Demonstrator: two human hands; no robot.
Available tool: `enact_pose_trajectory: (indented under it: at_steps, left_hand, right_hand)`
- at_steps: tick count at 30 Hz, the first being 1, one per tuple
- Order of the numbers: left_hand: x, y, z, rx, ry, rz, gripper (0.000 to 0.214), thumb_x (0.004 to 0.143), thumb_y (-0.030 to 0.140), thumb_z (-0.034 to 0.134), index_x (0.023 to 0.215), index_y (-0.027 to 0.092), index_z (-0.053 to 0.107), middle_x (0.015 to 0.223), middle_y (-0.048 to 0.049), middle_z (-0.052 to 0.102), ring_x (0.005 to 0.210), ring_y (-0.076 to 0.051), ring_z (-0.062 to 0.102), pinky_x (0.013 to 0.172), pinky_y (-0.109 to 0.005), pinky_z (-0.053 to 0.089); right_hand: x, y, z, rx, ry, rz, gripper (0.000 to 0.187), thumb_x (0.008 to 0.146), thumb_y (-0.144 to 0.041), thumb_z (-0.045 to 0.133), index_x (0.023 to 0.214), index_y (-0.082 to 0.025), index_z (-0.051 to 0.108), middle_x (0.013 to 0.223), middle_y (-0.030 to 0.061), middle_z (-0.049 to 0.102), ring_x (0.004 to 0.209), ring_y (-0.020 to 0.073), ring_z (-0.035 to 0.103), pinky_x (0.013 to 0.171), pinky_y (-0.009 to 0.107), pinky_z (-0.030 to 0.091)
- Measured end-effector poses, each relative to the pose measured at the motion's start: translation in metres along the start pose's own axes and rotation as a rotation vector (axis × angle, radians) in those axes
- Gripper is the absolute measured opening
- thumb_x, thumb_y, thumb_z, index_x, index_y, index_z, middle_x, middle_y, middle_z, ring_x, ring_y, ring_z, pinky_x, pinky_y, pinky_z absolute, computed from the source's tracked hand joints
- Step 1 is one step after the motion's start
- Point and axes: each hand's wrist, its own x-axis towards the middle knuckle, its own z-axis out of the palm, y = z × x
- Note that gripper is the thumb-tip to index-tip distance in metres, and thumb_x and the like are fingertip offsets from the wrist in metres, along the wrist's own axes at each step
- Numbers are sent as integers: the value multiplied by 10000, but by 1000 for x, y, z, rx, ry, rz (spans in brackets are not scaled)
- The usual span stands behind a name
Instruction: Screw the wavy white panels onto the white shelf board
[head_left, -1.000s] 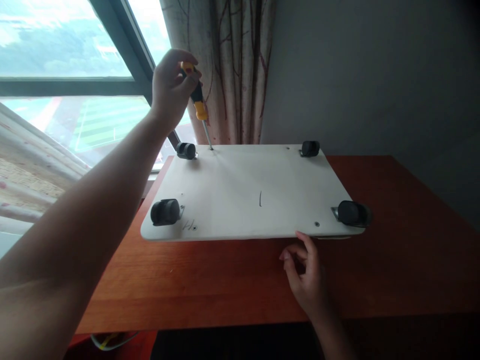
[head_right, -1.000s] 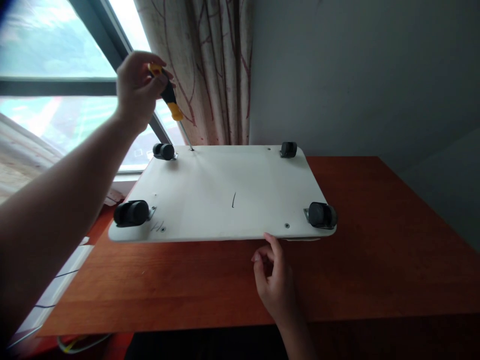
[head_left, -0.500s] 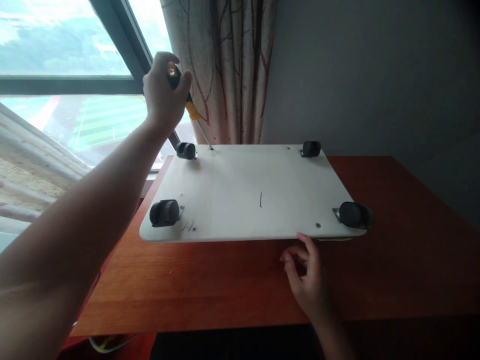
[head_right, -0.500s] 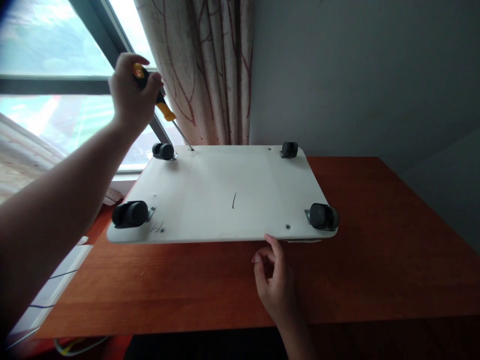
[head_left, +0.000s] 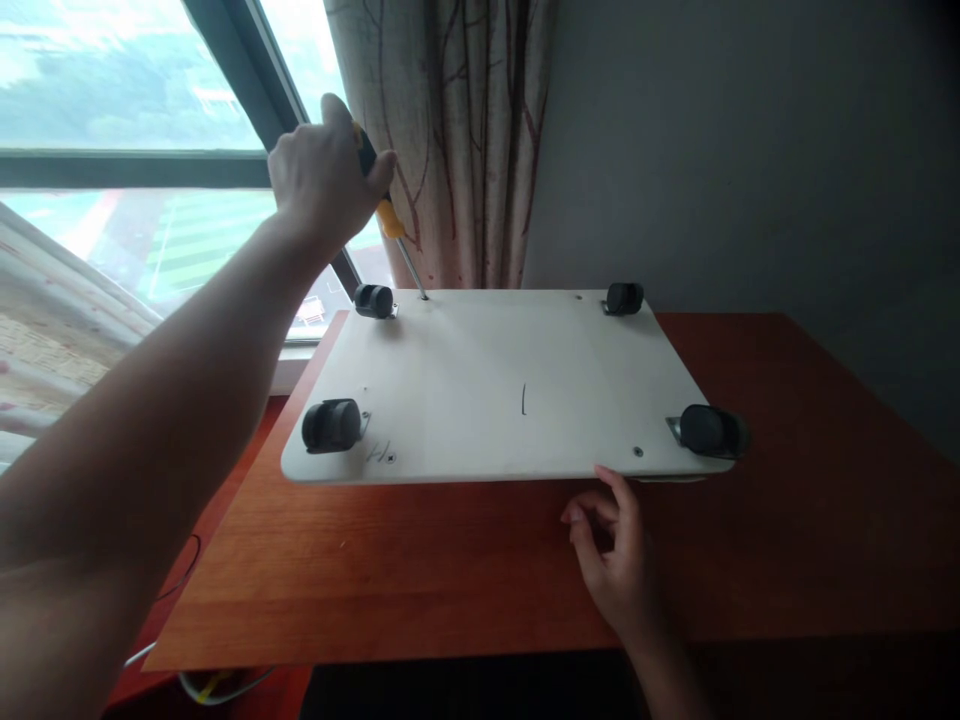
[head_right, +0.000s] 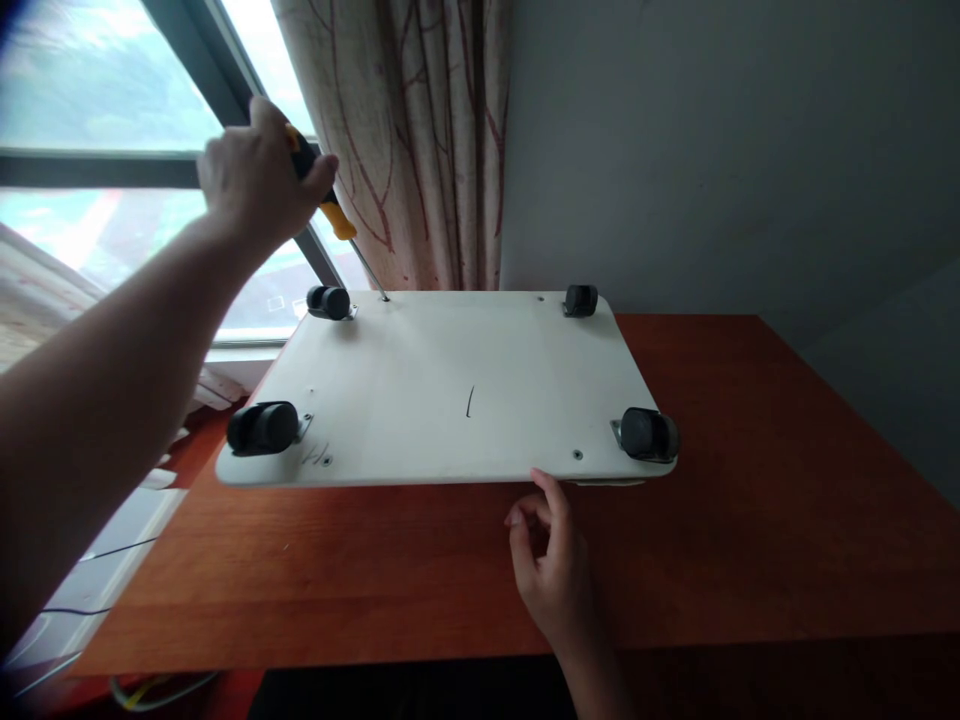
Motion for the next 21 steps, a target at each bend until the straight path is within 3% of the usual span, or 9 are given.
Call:
enact_pose_trajectory:
  at_steps: [2, 4, 7, 11, 14, 17, 19, 21]
  left_hand:
    - [-1, 2, -3, 195, 2, -65, 352, 698, 510, 770, 869, 338, 515, 788, -63, 572, 889, -348, 529, 869, -542, 360]
    - [-1, 3, -6, 225, -28, -24, 303, 721, 472, 766, 917, 354, 567, 851, -47, 613, 794, -291, 517, 807, -523, 405]
    - [3, -1, -9, -22, -157, 42, 384, 704, 365, 804, 1041, 383, 621, 805, 0, 638, 670, -211, 501, 701, -468, 454]
    - [12, -3, -17, -246, -380, -63, 471, 636, 361, 901, 1041, 343, 660, 637, 16, 631, 583, -183, 511, 651, -475, 480]
    - [14, 12, -27, 2, -398, -120, 467, 663, 566, 856, 1014, 307, 690, 699, -26, 662, 658, -222, 573, 699, -503, 494]
    - [15, 35, -36, 499, -406, -94, 709, 797, 866, 482, 1154, 295, 703, 953, -94, 709, 941, -325, 614, 836, -535, 478]
    - [16, 47, -37, 727, -466, -99, 866, 840, 898, 243, 1187, 262, 716, 1115, -130, 711, 1096, -378, 574, 897, -537, 462]
    - [18, 56, -36, 836, -519, -99, 906, 890, 829, 174, 1205, 178, 719, 1181, -180, 694, 1129, -409, 569, 895, -537, 468]
  right_hand:
    - [0, 1, 0, 1, -8, 4, 515, 981, -185, 525, 1472, -247, 381, 840, 2, 674, 720, 139, 667, 692, 280, 575]
    - [-1, 2, 0, 6, -13, 3, 515, 984, -180, 522, 1474, -249, 379, 839, 0, 670, 706, 134, 657, 682, 272, 569]
    - [-1, 3, 0, 8, -14, 2, 522, 985, -170, 517, 1479, -255, 372, 845, -2, 669, 726, 136, 659, 700, 277, 569]
    - [-1, 2, 0, 9, -19, 5, 528, 988, -164, 518, 1486, -245, 362, 849, 3, 667, 741, 137, 662, 709, 276, 568]
    - [-1, 1, 1, 10, -16, 8, 514, 989, -168, 519, 1476, -244, 373, 847, 2, 664, 730, 132, 656, 713, 274, 568]
    - [0, 1, 1, 9, -11, 6, 509, 986, -176, 518, 1471, -249, 383, 839, -2, 665, 732, 134, 659, 716, 276, 570]
    - [1, 1, 0, 6, -10, 5, 508, 984, -184, 520, 1469, -249, 388, 829, -4, 666, 733, 137, 664, 717, 278, 572]
    - [1, 1, 0, 5, -13, 9, 509, 985, -189, 519, 1472, -250, 385, 829, -3, 669, 735, 141, 667, 714, 280, 573]
